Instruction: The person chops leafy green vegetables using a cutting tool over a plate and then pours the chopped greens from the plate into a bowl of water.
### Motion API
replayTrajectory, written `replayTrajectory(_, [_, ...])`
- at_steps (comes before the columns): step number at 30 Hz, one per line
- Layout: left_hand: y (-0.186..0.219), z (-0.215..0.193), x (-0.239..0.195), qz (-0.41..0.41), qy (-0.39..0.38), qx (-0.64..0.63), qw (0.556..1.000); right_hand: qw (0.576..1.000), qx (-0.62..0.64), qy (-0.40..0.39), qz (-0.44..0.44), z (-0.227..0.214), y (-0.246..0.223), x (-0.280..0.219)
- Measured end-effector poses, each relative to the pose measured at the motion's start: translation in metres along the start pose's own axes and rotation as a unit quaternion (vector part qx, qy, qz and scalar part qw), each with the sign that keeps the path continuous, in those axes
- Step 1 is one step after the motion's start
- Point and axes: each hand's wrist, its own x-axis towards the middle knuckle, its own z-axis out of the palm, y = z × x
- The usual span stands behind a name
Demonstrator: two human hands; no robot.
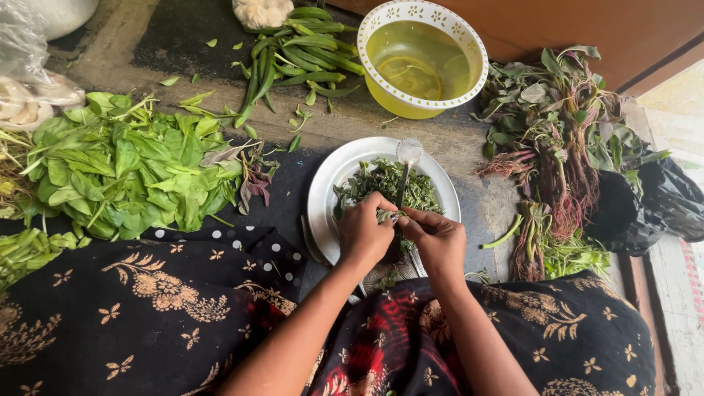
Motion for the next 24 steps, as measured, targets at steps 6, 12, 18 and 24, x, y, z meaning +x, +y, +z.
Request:
replayTrajectory(6, [0.007,0.014,-0.004,0.052,0.081,-0.021,0.995,0.997,0.064,-0.014,0.041,-0.001,0.008,0.015])
replayTrajectory(12, [0.005,0.021,-0.004,0.093,0.104,-0.032,0.99,0.996,0.079,-0.005,0.034,0.001,0.007,0.019])
replayTrajectory(18, [0.001,0.022,0.002,0.136,0.112,-0.032,0.984,0.997,0.076,0.01,0.017,0.006,0.004,0.019])
replayTrajectory(24, [0.0,0.021,0.018,0.164,0.14,-0.005,0.976,0.998,0.056,0.017,-0.011,0.011,0.004,0.026])
